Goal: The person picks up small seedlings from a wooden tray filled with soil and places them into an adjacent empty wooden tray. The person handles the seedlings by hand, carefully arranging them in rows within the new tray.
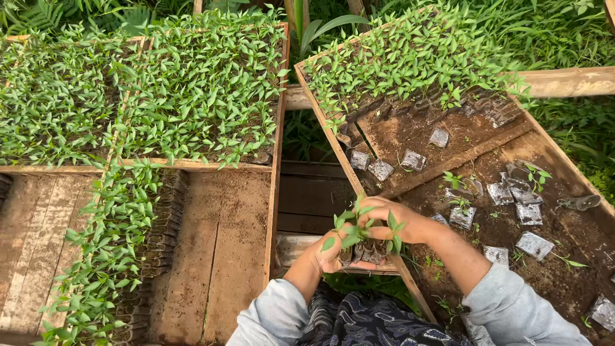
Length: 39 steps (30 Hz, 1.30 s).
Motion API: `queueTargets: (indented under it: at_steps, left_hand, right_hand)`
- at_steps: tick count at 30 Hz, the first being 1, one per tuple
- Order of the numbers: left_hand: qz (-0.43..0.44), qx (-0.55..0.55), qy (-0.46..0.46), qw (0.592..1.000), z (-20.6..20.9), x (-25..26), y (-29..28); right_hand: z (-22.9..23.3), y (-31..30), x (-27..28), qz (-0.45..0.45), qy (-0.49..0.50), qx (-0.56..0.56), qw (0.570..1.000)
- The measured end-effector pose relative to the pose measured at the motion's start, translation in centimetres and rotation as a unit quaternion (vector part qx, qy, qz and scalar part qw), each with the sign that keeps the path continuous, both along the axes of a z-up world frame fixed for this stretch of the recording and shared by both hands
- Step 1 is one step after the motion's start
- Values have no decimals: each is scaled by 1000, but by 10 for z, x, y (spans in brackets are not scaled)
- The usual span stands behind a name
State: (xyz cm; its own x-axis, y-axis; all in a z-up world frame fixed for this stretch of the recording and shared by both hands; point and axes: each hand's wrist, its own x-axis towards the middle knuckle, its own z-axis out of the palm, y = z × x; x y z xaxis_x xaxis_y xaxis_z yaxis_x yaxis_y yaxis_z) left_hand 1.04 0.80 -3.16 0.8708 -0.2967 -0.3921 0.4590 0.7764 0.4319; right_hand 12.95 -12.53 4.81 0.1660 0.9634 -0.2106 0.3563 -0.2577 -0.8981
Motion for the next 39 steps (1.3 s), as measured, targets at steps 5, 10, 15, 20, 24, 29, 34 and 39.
queueTargets:
  at_steps: [5, 10, 15, 20, 24, 29, 34, 39]
  left_hand:
    - [-15, -2, 53, 998, -4, -9, -9]
    - [-8, -5, 69, 998, -48, -8, -11]
    - [2, -39, 74, 996, -10, -15, -14]
    - [13, -123, 42, 991, 7, -25, 1]
    - [92, -102, 57, 989, 9, -19, 7]
    - [139, -105, 75, 982, 7, -1, 21]
    - [152, -59, 100, 981, 11, 15, 29]
    - [182, -101, 101, 973, 8, 23, 37]
  right_hand:
    - [-1, 2, -4, 7, 26, -33, 999]
    - [-25, -1, -2, 19, -22, 14, 999]
    - [-90, 10, 14, -204, 58, 157, 965]
    - [-61, 20, 25, -190, -299, -24, 935]
    - [-66, 28, 89, -438, -240, -5, 866]
    - [-101, 40, 172, -523, -259, 15, 812]
    - [-139, 57, 209, -505, -328, -12, 798]
    - [-134, 39, 201, -426, -338, 6, 839]
